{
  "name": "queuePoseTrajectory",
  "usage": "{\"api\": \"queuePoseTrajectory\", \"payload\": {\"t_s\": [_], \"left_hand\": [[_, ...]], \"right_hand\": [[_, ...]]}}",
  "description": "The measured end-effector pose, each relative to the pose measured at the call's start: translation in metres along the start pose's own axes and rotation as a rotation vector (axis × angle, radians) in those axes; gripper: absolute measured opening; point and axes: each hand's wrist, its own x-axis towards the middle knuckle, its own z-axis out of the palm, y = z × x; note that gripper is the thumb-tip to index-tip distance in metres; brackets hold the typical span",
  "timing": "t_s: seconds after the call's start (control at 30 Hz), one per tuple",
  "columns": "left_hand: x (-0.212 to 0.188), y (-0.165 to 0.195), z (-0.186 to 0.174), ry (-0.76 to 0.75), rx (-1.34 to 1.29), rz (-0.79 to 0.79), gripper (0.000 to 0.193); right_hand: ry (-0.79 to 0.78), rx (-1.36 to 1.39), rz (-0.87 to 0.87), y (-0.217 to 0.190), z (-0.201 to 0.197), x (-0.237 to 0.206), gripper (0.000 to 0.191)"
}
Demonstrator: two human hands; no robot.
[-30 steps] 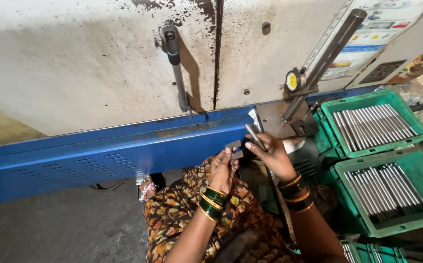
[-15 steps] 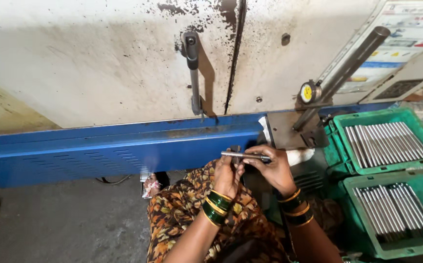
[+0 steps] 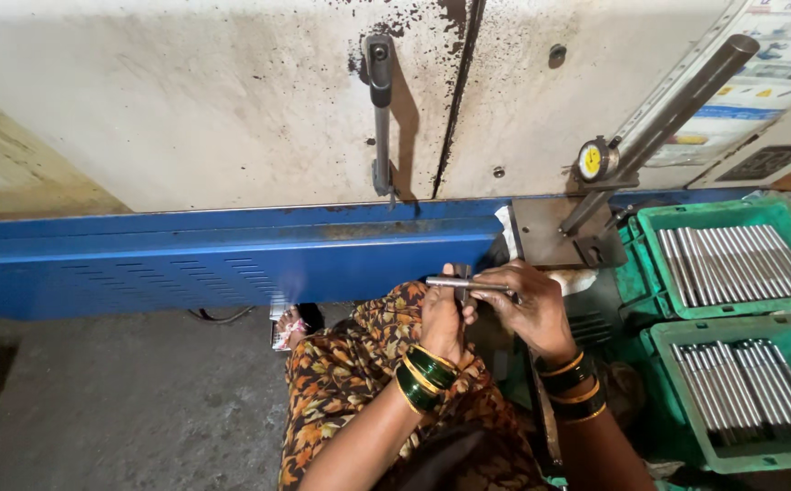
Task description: The person operates a metal turning lathe by opening the machine door, inserting a metal rod into the chuck, and closing the door. They repeat this process with multiple rods, wiping each one with a cloth before loading it into the machine.
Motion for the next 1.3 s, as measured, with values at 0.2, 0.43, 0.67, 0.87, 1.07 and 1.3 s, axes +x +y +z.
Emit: {"api": "queuePoseTrajectory", "payload": {"t_s": [0.2,0.43,0.67,0.87,1.07,1.3], "left_hand": [[-0.031,0.005,0.014,-0.016,0.042,0.011,0.037],[-0.041,0.017,0.024,-0.026,0.108,0.035,0.039],[0.006,0.040,0.044,-0.047,0.081,0.013,0.044],[0.043,0.053,0.056,-0.091,0.160,-0.028,0.040],[0.047,0.051,0.068,-0.065,0.260,-0.112,0.043],[0.037,0.036,0.084,-0.146,0.225,-0.127,0.044]], "right_hand": [[0.009,-0.053,0.060,-0.023,-0.007,-0.012,0.014],[0.036,-0.076,0.093,-0.042,-0.007,-0.002,0.019],[-0.017,-0.043,0.070,-0.014,-0.014,0.046,0.019],[-0.078,-0.205,0.034,0.026,-0.016,0.061,0.021],[-0.094,-0.309,0.082,0.039,-0.022,0.048,0.024],[-0.183,-0.268,0.055,0.028,-0.056,0.046,0.025]]}}
